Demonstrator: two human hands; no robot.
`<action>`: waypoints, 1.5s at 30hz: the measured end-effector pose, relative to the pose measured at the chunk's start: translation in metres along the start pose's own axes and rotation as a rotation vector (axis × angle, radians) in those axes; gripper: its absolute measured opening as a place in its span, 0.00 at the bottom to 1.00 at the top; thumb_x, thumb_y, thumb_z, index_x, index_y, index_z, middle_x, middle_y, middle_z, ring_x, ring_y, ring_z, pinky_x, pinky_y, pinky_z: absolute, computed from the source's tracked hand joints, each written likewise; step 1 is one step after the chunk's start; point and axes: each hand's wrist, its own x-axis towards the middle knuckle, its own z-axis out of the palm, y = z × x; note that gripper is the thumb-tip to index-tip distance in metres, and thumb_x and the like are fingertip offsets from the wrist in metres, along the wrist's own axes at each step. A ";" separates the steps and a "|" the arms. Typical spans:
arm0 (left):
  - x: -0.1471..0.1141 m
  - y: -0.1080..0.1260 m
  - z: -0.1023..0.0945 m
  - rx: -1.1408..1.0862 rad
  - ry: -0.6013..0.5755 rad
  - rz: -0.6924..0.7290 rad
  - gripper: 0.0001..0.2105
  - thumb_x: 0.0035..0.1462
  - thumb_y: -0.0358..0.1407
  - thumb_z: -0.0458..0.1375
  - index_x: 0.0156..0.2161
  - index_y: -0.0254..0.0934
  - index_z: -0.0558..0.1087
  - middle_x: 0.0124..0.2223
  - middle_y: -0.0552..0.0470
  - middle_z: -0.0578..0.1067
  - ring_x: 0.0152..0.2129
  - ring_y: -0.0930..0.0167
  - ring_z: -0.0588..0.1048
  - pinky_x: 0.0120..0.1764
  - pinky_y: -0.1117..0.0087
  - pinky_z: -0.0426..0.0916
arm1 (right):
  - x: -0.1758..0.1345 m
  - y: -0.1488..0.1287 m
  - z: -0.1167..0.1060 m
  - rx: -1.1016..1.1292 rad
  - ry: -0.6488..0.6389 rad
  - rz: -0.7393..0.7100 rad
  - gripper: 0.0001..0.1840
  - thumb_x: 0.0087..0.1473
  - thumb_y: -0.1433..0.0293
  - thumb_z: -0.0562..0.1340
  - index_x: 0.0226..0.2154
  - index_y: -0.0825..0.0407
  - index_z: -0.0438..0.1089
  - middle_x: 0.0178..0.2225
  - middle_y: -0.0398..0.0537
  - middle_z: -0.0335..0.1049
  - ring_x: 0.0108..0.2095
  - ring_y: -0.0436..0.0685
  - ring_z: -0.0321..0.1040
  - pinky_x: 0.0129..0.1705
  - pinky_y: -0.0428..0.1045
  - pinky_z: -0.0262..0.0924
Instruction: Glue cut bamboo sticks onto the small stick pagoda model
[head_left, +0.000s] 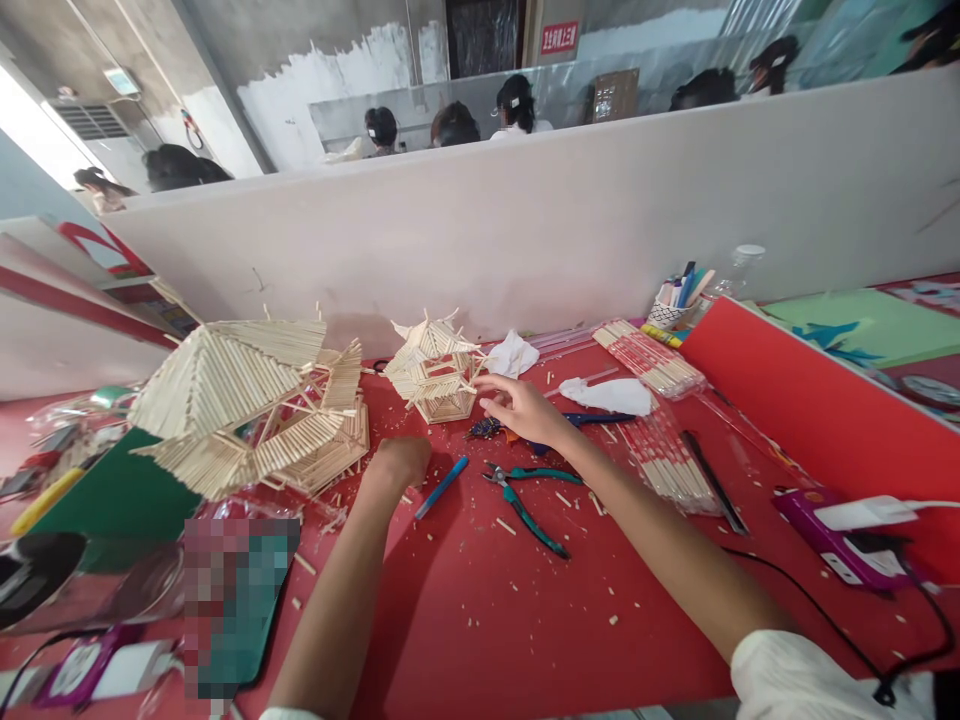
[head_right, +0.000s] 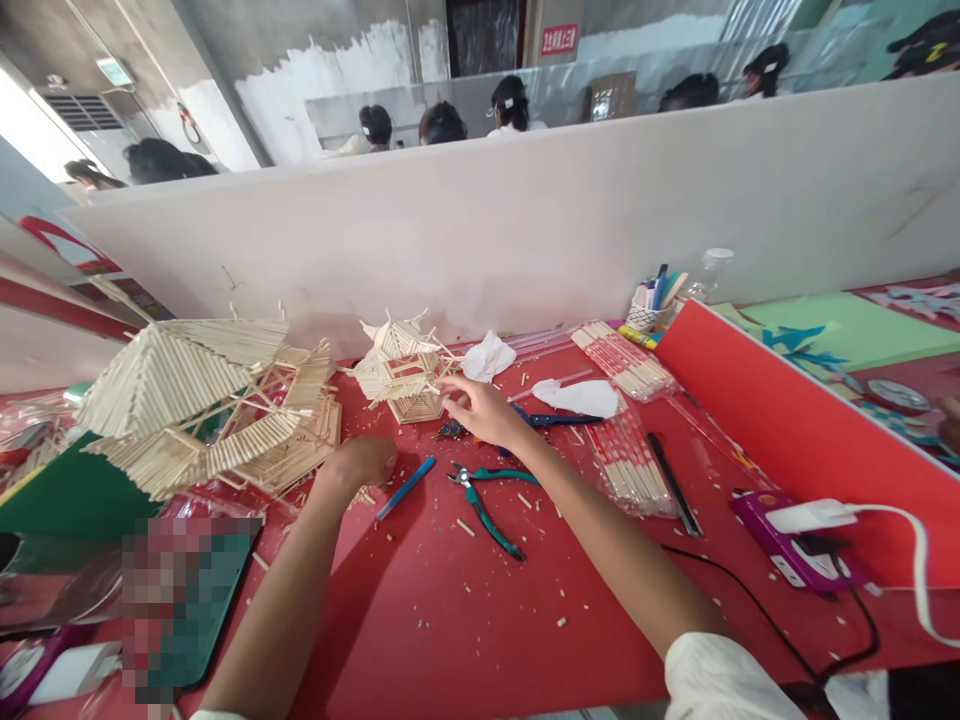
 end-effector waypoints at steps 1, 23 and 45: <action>-0.001 -0.001 -0.001 0.008 -0.023 0.005 0.08 0.33 0.30 0.70 0.19 0.36 0.73 0.19 0.44 0.76 0.27 0.53 0.82 0.31 0.63 0.75 | 0.000 0.000 0.000 -0.002 0.000 -0.005 0.23 0.60 0.68 0.61 0.58 0.46 0.72 0.51 0.51 0.78 0.35 0.54 0.75 0.40 0.51 0.69; 0.028 -0.043 0.001 -0.346 0.327 -0.025 0.15 0.62 0.41 0.51 0.42 0.35 0.76 0.38 0.43 0.81 0.35 0.62 0.79 0.38 0.66 0.70 | 0.001 0.016 0.013 -0.106 0.020 0.022 0.17 0.60 0.67 0.62 0.51 0.52 0.73 0.44 0.53 0.79 0.43 0.60 0.75 0.47 0.54 0.66; 0.057 -0.049 0.024 -0.473 0.454 -0.007 0.15 0.61 0.44 0.59 0.46 0.38 0.79 0.41 0.43 0.82 0.43 0.60 0.80 0.43 0.68 0.69 | -0.001 0.015 0.030 -0.461 -0.130 -0.099 0.22 0.63 0.73 0.61 0.59 0.56 0.70 0.59 0.61 0.72 0.58 0.64 0.69 0.61 0.60 0.61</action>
